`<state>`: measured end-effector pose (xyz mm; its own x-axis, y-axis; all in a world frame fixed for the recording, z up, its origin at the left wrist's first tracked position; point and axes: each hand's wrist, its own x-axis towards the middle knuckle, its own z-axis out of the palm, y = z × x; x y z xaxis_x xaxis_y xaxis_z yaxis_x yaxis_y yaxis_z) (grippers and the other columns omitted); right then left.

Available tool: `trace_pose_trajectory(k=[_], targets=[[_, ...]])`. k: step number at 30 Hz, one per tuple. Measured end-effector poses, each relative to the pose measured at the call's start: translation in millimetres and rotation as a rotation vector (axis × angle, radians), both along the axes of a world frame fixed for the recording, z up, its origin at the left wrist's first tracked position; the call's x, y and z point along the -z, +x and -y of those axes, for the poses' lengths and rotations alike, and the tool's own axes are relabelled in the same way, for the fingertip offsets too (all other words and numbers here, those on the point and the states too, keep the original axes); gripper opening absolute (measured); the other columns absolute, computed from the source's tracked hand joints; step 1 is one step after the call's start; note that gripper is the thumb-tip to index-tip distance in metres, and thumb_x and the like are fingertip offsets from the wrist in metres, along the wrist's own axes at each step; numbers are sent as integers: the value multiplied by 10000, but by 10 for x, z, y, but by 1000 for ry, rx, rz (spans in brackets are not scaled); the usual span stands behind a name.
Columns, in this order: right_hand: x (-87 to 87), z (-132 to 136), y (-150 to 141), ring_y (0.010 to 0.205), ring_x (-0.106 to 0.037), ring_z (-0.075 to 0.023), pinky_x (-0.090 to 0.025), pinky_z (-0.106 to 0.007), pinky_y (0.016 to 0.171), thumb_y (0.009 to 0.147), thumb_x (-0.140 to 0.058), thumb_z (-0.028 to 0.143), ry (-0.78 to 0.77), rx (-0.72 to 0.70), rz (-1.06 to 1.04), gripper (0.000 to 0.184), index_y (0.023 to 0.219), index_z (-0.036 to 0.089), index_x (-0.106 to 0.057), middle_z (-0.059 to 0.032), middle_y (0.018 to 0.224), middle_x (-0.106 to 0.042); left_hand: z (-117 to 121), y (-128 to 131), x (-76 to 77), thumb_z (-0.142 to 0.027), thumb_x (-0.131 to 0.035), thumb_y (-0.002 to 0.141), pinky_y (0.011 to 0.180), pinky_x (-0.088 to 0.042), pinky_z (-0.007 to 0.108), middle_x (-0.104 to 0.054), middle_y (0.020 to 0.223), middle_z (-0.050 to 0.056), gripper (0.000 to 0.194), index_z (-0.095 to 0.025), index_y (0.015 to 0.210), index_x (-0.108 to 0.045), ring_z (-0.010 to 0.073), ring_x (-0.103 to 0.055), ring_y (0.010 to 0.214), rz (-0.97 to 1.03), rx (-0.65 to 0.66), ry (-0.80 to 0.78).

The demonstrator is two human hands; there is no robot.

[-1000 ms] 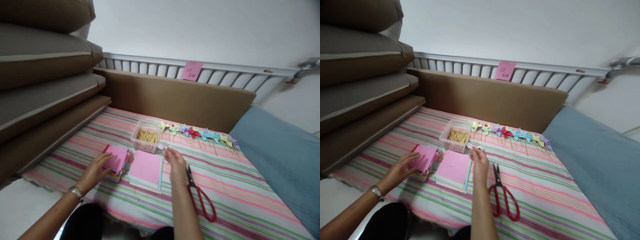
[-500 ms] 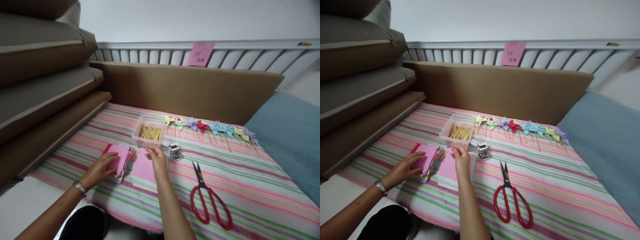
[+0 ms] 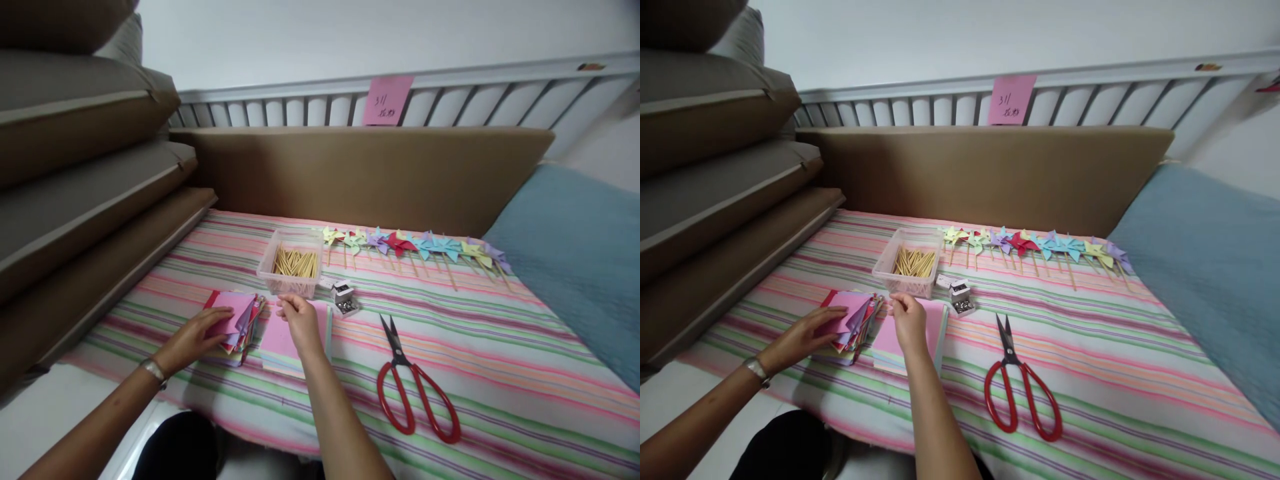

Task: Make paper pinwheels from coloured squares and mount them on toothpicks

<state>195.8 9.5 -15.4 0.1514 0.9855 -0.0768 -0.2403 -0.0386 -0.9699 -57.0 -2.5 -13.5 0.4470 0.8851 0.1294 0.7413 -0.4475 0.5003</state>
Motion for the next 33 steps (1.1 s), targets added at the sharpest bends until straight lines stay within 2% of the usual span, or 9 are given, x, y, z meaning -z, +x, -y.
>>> trace_pose_trajectory(k=[11, 15, 18, 21, 23, 26, 28, 30, 33], targets=[[12, 35, -109, 510, -570, -110, -418, -200, 472, 675, -576, 205, -26, -102, -91, 128, 730, 160, -683, 3, 636, -663, -4, 13, -57, -343, -417, 878, 948, -440, 364, -648, 1137, 79, 300, -240, 1042, -646, 219, -574, 1076, 75, -92, 47], [-1, 56, -142, 513, -581, -115, -402, -185, 422, 702, -627, 317, -78, -152, -193, 196, 770, 140, -677, -15, 650, -656, 37, 155, -319, -269, -454, 868, 962, -406, 444, -596, 1194, 97, 267, -239, 1080, -613, 246, -515, 1138, 95, -166, 357], [-46, 62, -146, 566, -626, -153, -462, -227, 457, 734, -577, 533, -122, -224, -323, 423, 816, 127, -663, -59, 688, -677, 91, 473, -604, -142, -500, 833, 999, -354, 487, -553, 1250, 90, 283, -249, 1068, -615, 265, -431, 1223, 108, -137, 658], [-104, 40, -83, 603, -650, -190, -514, -310, 518, 751, -379, 722, -156, -314, -468, 675, 868, 120, -663, -103, 732, -695, 107, 828, -723, -61, -511, 803, 1012, -320, 531, -490, 1325, 73, 340, -273, 1042, -627, 295, -347, 1284, 133, -30, 751], [-133, 19, -10, 630, -655, -198, -520, -333, 543, 755, -309, 753, -160, -349, -630, 744, 971, 132, -655, -110, 800, -707, 79, 972, -656, -37, -505, 794, 1007, -314, 545, -453, 1360, 60, 362, -288, 1021, -635, 312, -309, 1303, 153, 50, 736], [-147, 8, 73, 725, -658, -212, -519, -328, 581, 753, -349, 743, -137, -314, -815, 731, 1098, 158, -619, -103, 925, -707, -13, 993, -401, -22, -481, 791, 1001, -317, 541, -405, 1396, 46, 399, -302, 1029, -635, 323, -270, 1320, 188, 112, 671], [-136, 19, 71, 787, -651, -217, -516, -314, 621, 746, -533, 624, -105, -231, -771, 587, 1080, 150, -629, -96, 947, -706, -77, 931, -213, -24, -473, 789, 1003, -316, 530, -371, 1419, 32, 422, -316, 1053, -626, 322, -259, 1325, 201, 134, 620], [-116, 37, 27, 794, -646, -211, -509, -301, 659, 684, -709, 392, -73, -122, -673, 417, 1006, 134, -655, -84, 915, -711, -116, 878, -74, -31, -471, 790, 1012, -309, 518, -352, 1433, 6, 439, -342, 1059, -624, 311, -251, 1330, 222, 163, 565], [-83, 54, -48, 755, -642, -194, -501, -292, 675, 613, -754, 210, -53, 33, -568, 326, 919, 128, -674, -63, 861, -715, -116, 898, 3, -85, -493, 805, 1054, -266, 501, -348, 1440, -8, 409, -352, 1095, -604, 283, -260, 1331, 401, 90, 390]])
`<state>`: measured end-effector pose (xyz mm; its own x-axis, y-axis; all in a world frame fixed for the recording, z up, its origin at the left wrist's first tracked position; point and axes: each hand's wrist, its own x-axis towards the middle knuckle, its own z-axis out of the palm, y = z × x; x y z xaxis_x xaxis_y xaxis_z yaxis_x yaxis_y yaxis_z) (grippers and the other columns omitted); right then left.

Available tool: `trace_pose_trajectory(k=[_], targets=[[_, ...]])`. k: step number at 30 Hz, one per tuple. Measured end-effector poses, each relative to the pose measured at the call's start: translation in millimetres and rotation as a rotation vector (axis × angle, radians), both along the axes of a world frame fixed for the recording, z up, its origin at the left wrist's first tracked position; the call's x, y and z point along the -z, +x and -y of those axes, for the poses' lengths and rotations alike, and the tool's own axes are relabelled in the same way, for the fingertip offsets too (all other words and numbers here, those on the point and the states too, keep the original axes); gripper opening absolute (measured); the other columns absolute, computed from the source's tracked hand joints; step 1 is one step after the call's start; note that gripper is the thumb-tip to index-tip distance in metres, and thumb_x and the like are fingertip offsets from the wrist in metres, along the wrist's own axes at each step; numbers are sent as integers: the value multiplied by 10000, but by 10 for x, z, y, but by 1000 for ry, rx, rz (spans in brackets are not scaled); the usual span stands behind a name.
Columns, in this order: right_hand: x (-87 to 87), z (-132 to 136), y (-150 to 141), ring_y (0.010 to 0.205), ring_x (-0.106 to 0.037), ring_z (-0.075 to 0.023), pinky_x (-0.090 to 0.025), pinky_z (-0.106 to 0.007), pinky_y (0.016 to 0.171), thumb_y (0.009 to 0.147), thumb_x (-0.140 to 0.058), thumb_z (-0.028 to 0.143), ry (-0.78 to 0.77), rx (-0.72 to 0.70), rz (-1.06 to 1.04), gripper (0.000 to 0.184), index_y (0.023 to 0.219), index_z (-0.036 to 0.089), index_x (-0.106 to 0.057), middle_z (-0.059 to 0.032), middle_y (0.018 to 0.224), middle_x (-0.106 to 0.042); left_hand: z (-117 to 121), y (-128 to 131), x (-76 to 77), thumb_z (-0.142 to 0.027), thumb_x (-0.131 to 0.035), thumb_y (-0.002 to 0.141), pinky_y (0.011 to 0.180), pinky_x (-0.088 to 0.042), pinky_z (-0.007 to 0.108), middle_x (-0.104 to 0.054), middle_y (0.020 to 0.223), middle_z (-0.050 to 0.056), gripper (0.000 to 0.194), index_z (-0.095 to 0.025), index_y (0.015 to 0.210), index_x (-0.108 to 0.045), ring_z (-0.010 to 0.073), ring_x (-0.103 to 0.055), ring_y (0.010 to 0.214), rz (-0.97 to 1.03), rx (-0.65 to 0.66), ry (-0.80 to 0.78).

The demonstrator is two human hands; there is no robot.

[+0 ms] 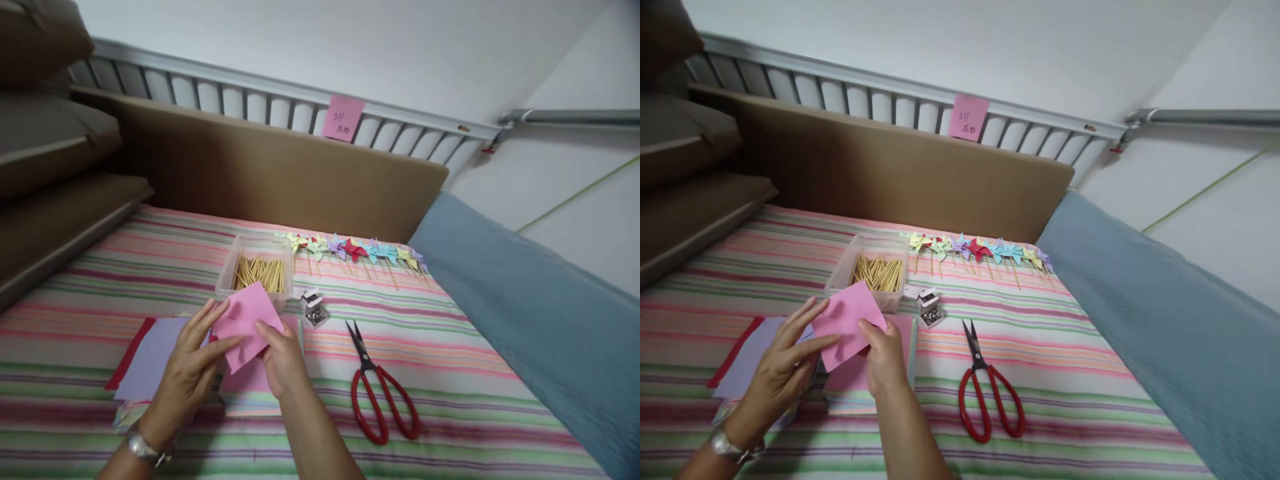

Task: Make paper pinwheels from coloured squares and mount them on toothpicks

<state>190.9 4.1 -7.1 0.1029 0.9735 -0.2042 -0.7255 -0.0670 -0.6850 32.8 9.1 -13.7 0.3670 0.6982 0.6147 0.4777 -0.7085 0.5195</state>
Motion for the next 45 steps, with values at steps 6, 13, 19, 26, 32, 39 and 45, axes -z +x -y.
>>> trace_pose_trajectory(k=[6, 13, 19, 26, 32, 39, 45], targets=[[45, 7, -26, 761, -641, -183, -495, -281, 686, 651, -726, 235, 12, 147, 113, 239, 872, 160, -674, -46, 840, -717, 60, 242, -66, -400, -534, 800, 887, -483, 402, -573, 1244, 87, 428, -245, 1199, -520, 260, -556, 1093, 989, -27, -879], [99, 98, -168, 866, -651, -226, -487, -357, 818, 720, -635, 293, 24, 66, 281, 282, 962, 149, -626, -68, 947, -713, 147, 357, -87, -321, -667, 721, 790, -506, 317, -696, 1010, 73, 333, -178, 1021, -648, 242, -623, 956, 1134, 90, -1156], [126, 173, -193, 762, -663, -217, -512, -341, 738, 730, -614, 308, 27, -56, 432, 263, 947, 162, -646, -49, 860, -720, 123, 368, -59, -262, -724, 674, 712, -516, 293, -726, 868, 59, 380, -140, 1022, -634, 223, -658, 828, 1219, -47, -1200], [5, 350, 399, 698, -633, -225, -509, -347, 656, 727, -594, 380, -44, 107, 818, 256, 890, 193, -659, -52, 767, -685, 39, 164, -181, -253, -752, 627, 685, -523, 265, -732, 827, 41, 385, -148, 984, -652, 204, -670, 772, 1191, -87, -1116], [388, 1069, 1623, 997, -565, -350, -375, -494, 930, 627, -601, 472, -248, 418, 1517, 395, 863, 164, -674, -151, 965, -674, -6, -155, -292, -262, -750, 605, 554, -508, 260, -724, 714, 75, 368, -105, 926, -662, 207, -664, 632, 1126, -48, -1168], [990, 1352, 2058, 1055, -575, -373, -415, -482, 927, 615, -512, 455, -310, 221, 1905, 399, 849, 186, -692, -171, 1030, -679, -63, -318, -244, -266, -747, 583, 488, -485, 265, -726, 702, 94, 328, -103, 859, -675, 222, -661, 593, 1149, 4, -1134], [654, 1217, 1879, 808, -662, -373, -500, -472, 748, 512, -584, 356, -309, 180, 1873, 334, 809, 241, -683, -123, 777, -709, -100, -438, -207, -237, -747, 582, 610, -513, 301, -733, 801, 110, 348, -95, 894, -687, 257, -679, 721, 1198, 70, -1067]])
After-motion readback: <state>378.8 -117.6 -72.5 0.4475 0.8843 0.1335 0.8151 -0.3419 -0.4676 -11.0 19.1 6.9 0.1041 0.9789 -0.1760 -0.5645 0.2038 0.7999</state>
